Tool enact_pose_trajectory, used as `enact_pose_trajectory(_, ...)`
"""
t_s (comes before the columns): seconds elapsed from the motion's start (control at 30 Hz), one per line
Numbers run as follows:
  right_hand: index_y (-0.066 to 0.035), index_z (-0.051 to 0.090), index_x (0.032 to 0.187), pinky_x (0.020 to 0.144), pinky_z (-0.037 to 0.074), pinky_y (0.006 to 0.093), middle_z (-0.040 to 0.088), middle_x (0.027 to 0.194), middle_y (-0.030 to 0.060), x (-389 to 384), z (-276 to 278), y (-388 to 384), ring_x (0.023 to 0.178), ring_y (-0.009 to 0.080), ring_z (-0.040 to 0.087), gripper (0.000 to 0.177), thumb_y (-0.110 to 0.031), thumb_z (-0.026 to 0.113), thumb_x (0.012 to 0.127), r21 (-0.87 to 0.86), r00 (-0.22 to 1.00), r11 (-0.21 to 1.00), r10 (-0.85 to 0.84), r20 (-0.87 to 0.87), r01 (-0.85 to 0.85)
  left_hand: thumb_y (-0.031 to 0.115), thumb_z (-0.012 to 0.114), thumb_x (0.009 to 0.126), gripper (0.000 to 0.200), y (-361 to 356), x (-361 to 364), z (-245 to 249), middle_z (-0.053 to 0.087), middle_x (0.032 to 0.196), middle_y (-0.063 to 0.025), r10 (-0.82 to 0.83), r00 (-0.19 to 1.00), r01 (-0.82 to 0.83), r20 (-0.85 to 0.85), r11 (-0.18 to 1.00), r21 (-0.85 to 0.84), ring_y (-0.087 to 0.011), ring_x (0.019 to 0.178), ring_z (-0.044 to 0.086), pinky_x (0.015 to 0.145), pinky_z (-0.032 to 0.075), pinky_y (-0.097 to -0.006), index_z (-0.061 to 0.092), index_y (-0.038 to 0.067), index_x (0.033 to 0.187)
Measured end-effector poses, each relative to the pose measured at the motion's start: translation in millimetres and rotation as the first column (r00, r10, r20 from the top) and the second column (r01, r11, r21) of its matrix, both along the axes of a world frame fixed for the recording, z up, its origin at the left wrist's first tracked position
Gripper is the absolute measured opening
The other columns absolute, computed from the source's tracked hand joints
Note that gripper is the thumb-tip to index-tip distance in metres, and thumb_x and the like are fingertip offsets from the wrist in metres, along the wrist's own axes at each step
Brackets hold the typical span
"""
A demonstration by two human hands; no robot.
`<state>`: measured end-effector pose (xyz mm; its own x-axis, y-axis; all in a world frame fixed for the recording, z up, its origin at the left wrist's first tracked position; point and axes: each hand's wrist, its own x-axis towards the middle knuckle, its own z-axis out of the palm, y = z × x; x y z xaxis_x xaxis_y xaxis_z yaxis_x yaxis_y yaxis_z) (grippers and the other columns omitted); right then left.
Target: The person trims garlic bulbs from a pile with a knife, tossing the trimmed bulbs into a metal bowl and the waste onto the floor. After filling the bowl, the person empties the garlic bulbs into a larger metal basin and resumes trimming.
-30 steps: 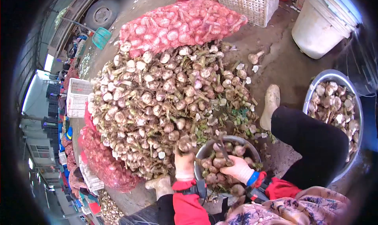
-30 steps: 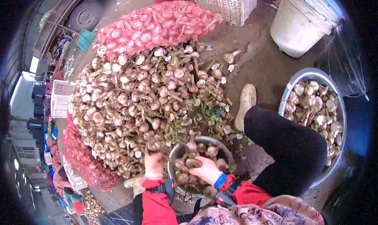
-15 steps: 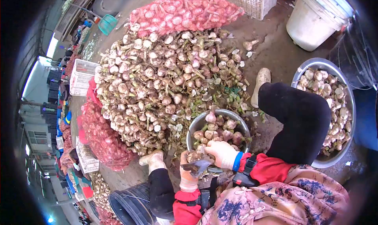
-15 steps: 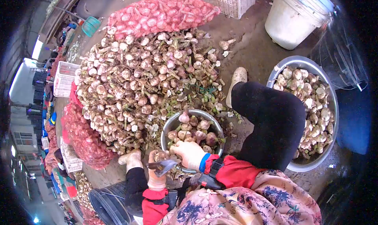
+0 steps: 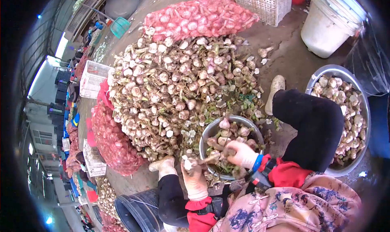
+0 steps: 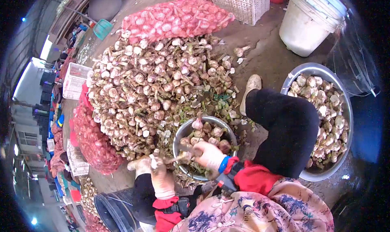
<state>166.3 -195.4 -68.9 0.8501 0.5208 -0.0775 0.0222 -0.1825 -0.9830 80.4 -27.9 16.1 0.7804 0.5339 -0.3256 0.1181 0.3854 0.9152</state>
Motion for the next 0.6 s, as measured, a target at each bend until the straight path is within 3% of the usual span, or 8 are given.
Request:
enact_pose_trajectory(0.07, -0.006, 0.063, 0.095, 0.076, 0.048, 0.0386, 0.061, 0.087, 0.015, -6, 9, 6, 0.085, 0.032, 0.059, 0.024, -0.012, 0.062, 0.072, 0.017, 0.997, 0.998, 0.064, -0.049, -0.063, 0.025, 0.059, 0.091, 0.035, 5, 0, -25, 0.056, 0.103, -0.0045, -0.186, 0.978, 0.206, -0.099, 0.941, 0.268, -0.0163, 0.09, 0.054, 0.083, 0.044, -0.0305, 0.051, 0.007, 0.12)
enact_pose_trajectory(0.1, -0.006, 0.063, 0.093, 0.076, 0.048, 0.0389, 0.061, 0.087, 0.015, -5, 17, 8, 0.085, 0.0325, 0.059, 0.022, -0.011, 0.062, 0.072, 0.049, 0.998, 0.998, 0.052, -0.028, -0.05, 0.027, 0.065, 0.085, 0.045, -15, 15, 0, 0.057, 0.114, -0.0086, 0.032, 0.967, 0.06, 0.254, 0.937, -0.345, -0.0243, 0.102, 0.054, 0.094, 0.042, -0.0434, 0.049, 0.009, 0.123)
enact_pose_trajectory(0.2, -0.005, 0.061, 0.099, 0.076, 0.048, 0.039, 0.06, 0.09, 0.0165, 3, 23, 10, 0.086, 0.0335, 0.059, 0.029, -0.012, 0.063, 0.071, 0.138, 0.994, 0.989, 0.032, 0.109, -0.047, 0.032, 0.059, 0.088, 0.045, -23, 22, -8, 0.055, 0.114, -0.0082, -0.089, 0.95, 0.204, 0.299, 0.904, -0.377, -0.0198, 0.104, 0.051, 0.097, 0.038, -0.0374, 0.049, 0.005, 0.122)
enact_pose_trajectory(0.27, -0.004, 0.06, 0.101, 0.077, 0.048, 0.037, 0.06, 0.094, 0.0167, 5, -26, 20, 0.087, 0.0329, 0.06, 0.03, -0.009, 0.062, 0.072, 0.174, 0.988, 0.985, -0.022, 0.152, -0.005, 0.029, 0.063, 0.084, 0.047, -31, 28, -10, 0.058, 0.108, -0.0083, 0.027, 0.98, 0.05, 0.197, 0.926, -0.375, -0.0213, 0.097, 0.055, 0.09, 0.043, -0.0403, 0.049, 0.007, 0.122)
enact_pose_trajectory(0.33, -0.003, 0.06, 0.105, 0.084, 0.049, 0.0328, 0.065, 0.1, 0.0144, 23, -9, -5, 0.096, 0.0305, 0.061, 0.035, -0.006, 0.061, 0.07, -0.183, 0.925, 0.981, -0.009, -0.379, -0.065, 0.029, 0.066, 0.082, 0.049, -41, 38, 10, 0.06, 0.104, -0.0079, -0.045, 0.959, 0.175, 0.28, 0.871, -0.46, -0.0211, 0.09, 0.057, 0.084, 0.046, -0.0438, 0.05, 0.009, 0.123)
enact_pose_trajectory(0.43, -0.004, 0.059, 0.114, 0.088, 0.048, 0.0323, 0.065, 0.105, 0.0144, 13, -98, 4, 0.1, 0.0286, 0.061, 0.049, -0.013, 0.065, 0.066, -0.17, 0.805, 0.981, -0.172, -0.567, 0.091, 0.022, 0.066, 0.082, 0.046, -33, 41, 1, 0.06, 0.104, -0.0079, -0.046, 0.979, 0.14, 0.198, 0.859, -0.493, -0.0229, 0.091, 0.059, 0.082, 0.047, -0.0461, 0.049, 0.011, 0.123)
enact_pose_trajectory(0.5, -0.005, 0.056, 0.121, 0.089, 0.047, 0.032, 0.064, 0.109, 0.0158, 26, -82, 2, 0.102, 0.0269, 0.061, 0.06, -0.02, 0.068, 0.063, -0.318, 0.752, 0.924, -0.363, -0.55, 0.213, 0.005, 0.065, 0.079, 0.053, -13, 40, -21, 0.057, 0.109, -0.0084, -0.245, 0.968, 0.245, 0.051, 0.887, -0.39, -0.0246, 0.095, 0.059, 0.084, 0.048, -0.0464, 0.044, 0.01, 0.128)
enact_pose_trajectory(0.6, -0.005, 0.054, 0.124, 0.09, 0.047, 0.0314, 0.063, 0.11, 0.0173, 22, -107, 13, 0.103, 0.0279, 0.061, 0.066, -0.023, 0.07, 0.063, -0.173, 0.692, 0.928, -0.362, -0.625, 0.329, -0.007, 0.061, 0.077, 0.064, 16, 51, -58, 0.055, 0.112, -0.0083, -0.386, 0.877, 0.457, -0.286, 0.853, 0.252, -0.0195, 0.101, 0.056, 0.088, 0.047, -0.0336, 0.035, 0.006, 0.134)
